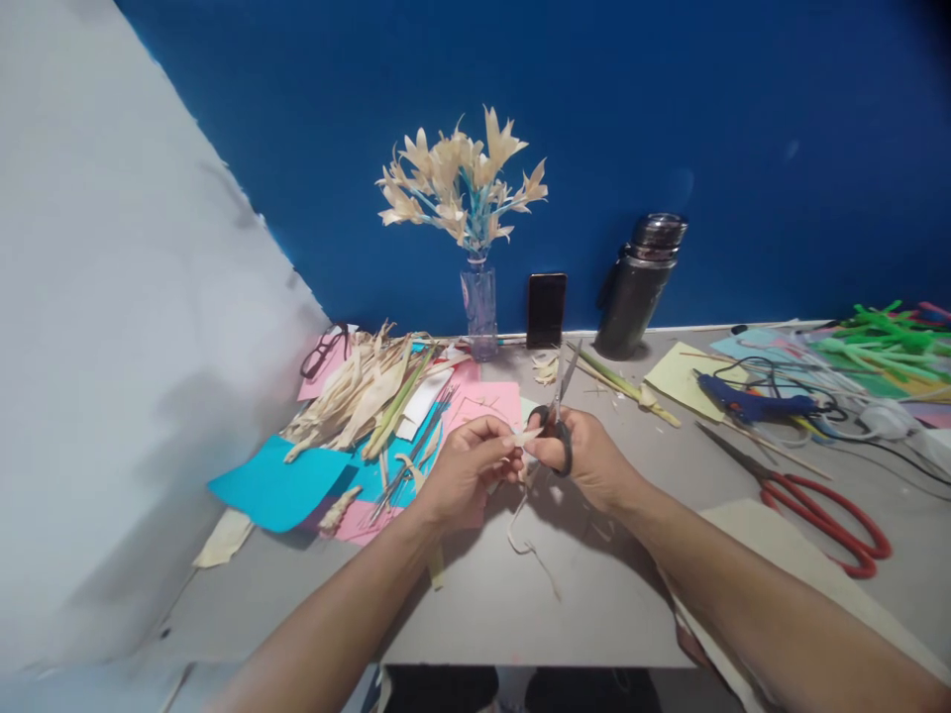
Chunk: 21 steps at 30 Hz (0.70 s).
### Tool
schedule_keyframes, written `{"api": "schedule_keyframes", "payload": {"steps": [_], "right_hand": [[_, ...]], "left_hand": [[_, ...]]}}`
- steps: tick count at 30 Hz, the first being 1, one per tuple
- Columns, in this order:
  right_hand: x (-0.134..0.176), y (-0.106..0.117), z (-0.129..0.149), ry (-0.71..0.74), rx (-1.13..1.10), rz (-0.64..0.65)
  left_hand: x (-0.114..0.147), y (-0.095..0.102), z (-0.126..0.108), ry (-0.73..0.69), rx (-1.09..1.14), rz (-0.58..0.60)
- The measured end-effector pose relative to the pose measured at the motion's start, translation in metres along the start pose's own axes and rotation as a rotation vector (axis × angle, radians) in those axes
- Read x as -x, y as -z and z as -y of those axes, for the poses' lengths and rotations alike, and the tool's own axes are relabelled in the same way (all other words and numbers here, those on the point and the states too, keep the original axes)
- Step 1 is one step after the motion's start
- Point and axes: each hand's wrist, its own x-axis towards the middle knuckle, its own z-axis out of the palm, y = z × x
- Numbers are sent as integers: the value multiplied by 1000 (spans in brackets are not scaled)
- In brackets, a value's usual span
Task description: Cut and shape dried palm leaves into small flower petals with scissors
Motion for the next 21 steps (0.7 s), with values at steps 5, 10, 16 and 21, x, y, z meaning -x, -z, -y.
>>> {"api": "schedule_keyframes", "payload": {"steps": [5,10,16,21], "right_hand": [[3,-2,1,-20,25,87],[0,2,-2,6,7,22],[0,6,0,31,52,-43],[0,5,0,31,26,19]], "left_hand": [[0,3,-3,-4,19,29],[0,2,-3,-3,26,25],[0,5,-2,25,8,9],[-3,8,0,41,-13,56]]}}
